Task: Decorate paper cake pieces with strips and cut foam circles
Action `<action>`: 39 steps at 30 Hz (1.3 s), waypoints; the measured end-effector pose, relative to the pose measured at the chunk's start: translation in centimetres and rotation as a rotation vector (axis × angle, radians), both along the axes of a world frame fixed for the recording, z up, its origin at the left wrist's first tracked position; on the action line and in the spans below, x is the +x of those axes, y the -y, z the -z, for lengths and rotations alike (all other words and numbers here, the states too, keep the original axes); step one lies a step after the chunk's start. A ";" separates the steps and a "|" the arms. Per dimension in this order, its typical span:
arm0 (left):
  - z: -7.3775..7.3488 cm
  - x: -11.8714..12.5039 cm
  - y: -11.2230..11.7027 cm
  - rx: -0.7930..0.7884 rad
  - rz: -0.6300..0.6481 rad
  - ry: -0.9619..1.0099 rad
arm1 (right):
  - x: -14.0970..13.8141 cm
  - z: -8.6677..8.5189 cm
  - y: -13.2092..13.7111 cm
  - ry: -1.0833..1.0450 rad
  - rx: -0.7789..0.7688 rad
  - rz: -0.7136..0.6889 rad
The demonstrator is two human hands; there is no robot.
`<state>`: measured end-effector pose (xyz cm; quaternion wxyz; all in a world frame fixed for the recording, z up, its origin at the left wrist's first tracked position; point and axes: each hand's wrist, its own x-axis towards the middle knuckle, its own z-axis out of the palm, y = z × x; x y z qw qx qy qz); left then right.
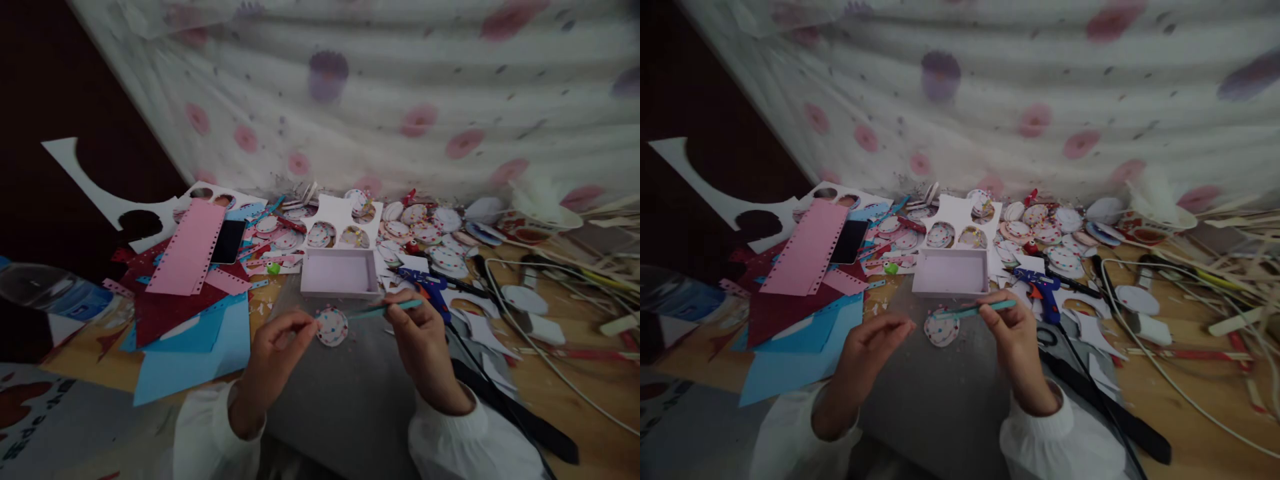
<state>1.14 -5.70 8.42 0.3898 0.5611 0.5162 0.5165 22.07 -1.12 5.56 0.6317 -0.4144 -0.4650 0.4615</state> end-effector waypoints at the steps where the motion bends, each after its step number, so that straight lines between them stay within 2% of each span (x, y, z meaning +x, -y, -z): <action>1: 0.1 0.1 0.5 0.016 -0.003 -0.014 | -0.3 -0.4 0.9 0.051 -0.004 0.022; 6: 0.9 0.5 2.0 0.093 0.007 -0.055 | -1.7 -1.8 5.0 0.233 -0.045 0.150; 10: 1.4 0.6 3.0 0.088 0.076 -0.036 | -2.0 -2.2 6.5 0.302 -0.037 0.138; 16: 1.4 0.6 4.0 0.071 0.102 -0.037 | -1.6 -2.6 7.4 0.319 -0.081 0.098; 27: 1.1 0.9 4.4 0.063 0.127 -0.085 | -0.9 -2.8 7.9 0.359 -0.039 0.108; 31: 1.5 1.2 4.4 0.054 0.131 -0.070 | -0.8 -2.8 7.9 0.376 -0.015 0.114; 35: 1.8 1.6 4.2 -0.015 0.095 -0.003 | -0.8 -2.5 8.4 0.436 0.120 0.214; 37: 1.7 1.8 4.0 -0.091 0.145 0.035 | -0.7 -2.0 9.0 0.544 0.277 0.283; 39: 1.6 2.1 3.9 -0.179 0.247 0.087 | -0.8 -1.1 9.8 0.774 0.471 0.273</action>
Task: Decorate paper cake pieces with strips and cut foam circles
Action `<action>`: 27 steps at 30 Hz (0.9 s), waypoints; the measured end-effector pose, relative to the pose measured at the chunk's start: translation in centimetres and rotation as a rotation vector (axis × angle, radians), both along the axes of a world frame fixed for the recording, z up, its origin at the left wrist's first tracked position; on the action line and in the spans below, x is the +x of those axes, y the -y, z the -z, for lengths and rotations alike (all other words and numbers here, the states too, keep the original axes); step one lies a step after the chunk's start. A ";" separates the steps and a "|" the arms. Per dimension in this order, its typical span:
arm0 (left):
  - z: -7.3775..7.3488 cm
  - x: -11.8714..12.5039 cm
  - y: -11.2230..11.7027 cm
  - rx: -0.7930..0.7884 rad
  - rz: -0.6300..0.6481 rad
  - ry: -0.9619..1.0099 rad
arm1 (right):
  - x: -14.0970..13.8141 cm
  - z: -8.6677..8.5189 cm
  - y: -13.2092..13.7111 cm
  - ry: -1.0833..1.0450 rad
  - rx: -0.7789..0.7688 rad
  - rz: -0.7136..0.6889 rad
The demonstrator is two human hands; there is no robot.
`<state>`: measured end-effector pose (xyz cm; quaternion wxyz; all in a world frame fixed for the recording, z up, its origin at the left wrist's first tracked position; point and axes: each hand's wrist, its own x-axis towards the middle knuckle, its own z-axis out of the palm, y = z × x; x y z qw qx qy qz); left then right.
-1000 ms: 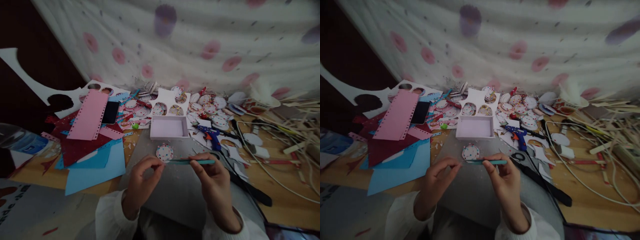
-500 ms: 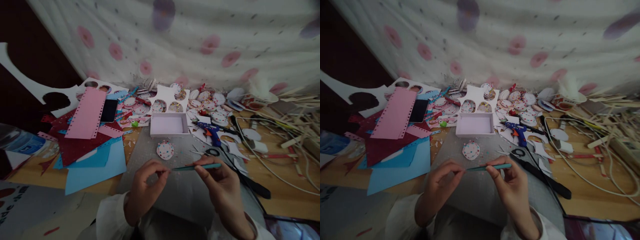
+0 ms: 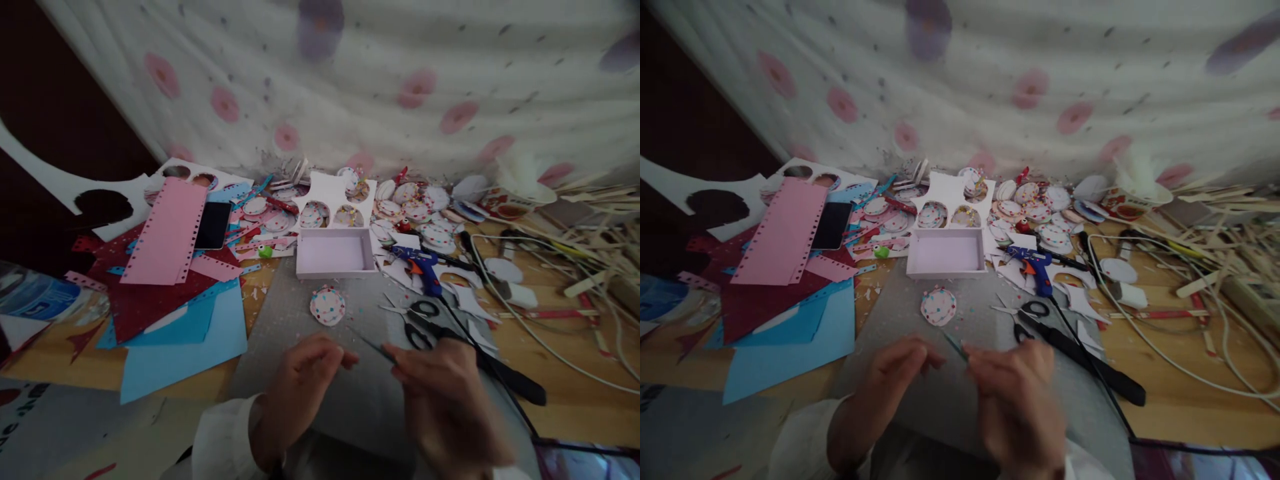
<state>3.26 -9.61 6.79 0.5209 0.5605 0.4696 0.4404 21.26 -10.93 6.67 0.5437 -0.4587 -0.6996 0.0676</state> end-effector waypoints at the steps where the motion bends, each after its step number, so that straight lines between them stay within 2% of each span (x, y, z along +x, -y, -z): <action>1: 0.1 0.2 0.0 -0.048 0.033 0.030 | -0.1 0.6 0.5 0.154 0.060 -0.023; 3: 0.4 0.4 0.0 -0.150 0.028 0.079 | -0.7 1.7 1.2 0.377 0.130 -0.054; 6: 1.0 0.3 -0.1 -0.240 -0.080 0.057 | -1.8 2.6 1.4 0.459 0.108 -0.121; 9: 1.0 -0.7 -0.8 -0.168 -0.129 -0.033 | -1.8 2.1 0.1 0.446 0.000 -0.324; 11: 0.6 -1.8 -1.9 -0.082 -0.121 -0.095 | -0.7 1.6 -1.3 0.392 -0.046 -0.307; 13: 0.2 -2.8 -3.6 0.004 -0.093 -0.147 | 1.2 1.4 -3.2 0.296 -0.078 -0.051; 15: 0.2 -3.6 -5.7 0.093 -0.064 -0.172 | 3.6 1.9 -5.7 0.257 -0.134 0.307; 17: 0.9 -3.9 -7.7 0.178 -0.027 -0.156 | 5.7 2.8 -8.4 0.381 -0.224 0.590; 19: 2.0 -4.0 -9.4 0.213 0.009 -0.131 | 7.2 3.9 -11.0 0.522 -0.373 0.775; 20: 2.7 -4.0 -10.0 0.212 0.020 -0.123 | 7.7 4.5 -12.1 0.580 -0.455 0.834; 23: 4.4 -4.1 -10.8 0.178 0.041 -0.101 | 8.1 6.0 -14.3 0.660 -0.613 0.893; 27: 5.5 -4.6 -10.8 0.149 0.113 -0.088 | 7.9 7.1 -15.2 0.648 -0.659 0.873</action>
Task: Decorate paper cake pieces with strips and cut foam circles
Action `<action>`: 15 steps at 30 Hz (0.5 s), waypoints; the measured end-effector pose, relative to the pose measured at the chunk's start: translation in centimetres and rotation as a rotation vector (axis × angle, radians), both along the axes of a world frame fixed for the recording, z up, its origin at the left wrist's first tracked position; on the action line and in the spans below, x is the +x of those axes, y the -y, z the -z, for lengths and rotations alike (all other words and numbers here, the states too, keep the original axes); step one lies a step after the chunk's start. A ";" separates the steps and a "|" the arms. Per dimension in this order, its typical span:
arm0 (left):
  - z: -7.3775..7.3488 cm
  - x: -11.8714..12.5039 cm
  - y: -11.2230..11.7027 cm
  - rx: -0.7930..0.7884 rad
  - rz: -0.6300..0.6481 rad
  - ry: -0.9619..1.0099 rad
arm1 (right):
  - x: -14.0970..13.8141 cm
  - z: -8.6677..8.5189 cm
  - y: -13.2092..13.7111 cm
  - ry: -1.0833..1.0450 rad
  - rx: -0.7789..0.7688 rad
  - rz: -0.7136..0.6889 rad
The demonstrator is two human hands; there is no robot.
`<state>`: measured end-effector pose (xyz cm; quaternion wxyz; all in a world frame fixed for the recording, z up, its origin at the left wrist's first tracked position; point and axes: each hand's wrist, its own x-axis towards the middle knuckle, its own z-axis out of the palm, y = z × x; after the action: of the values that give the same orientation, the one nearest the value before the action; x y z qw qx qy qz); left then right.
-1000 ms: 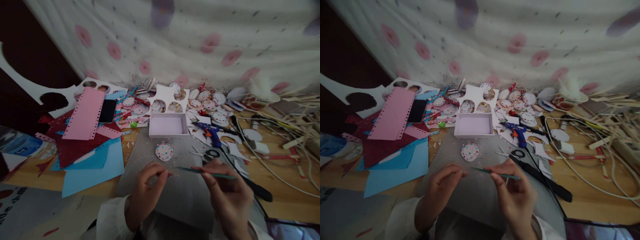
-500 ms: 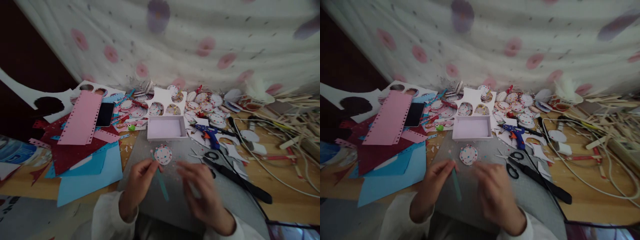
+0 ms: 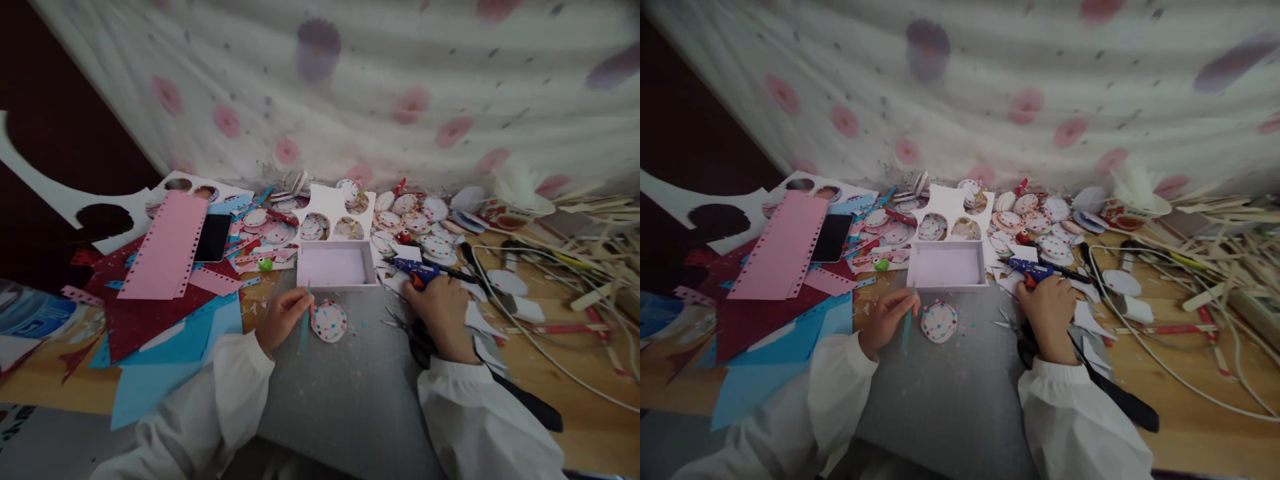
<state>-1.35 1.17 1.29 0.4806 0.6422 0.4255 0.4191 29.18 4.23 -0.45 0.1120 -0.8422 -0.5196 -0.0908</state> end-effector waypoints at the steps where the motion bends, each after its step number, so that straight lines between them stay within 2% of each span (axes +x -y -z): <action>1: 0.1 -0.1 0.0 -0.009 0.013 0.003 | 0.0 0.1 0.0 -0.010 0.005 -0.008; 6: 0.5 0.0 -0.1 -0.089 0.076 0.044 | 0.3 0.0 0.3 -0.088 0.012 -0.008; 9: 0.7 0.2 -0.3 -0.118 0.092 0.042 | 0.2 -0.6 0.6 -0.210 0.082 0.056; 12: 0.7 0.2 -0.4 -0.124 0.102 0.021 | -0.4 -1.3 1.1 -0.360 0.293 0.100; 15: 0.6 0.1 -0.3 -0.115 0.109 -0.005 | -1.4 -1.8 1.5 -0.515 0.584 -0.048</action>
<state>-1.21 1.52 0.64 0.5378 0.6366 0.4144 0.3657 27.77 2.76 1.31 0.4757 -0.7578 -0.4463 -0.0178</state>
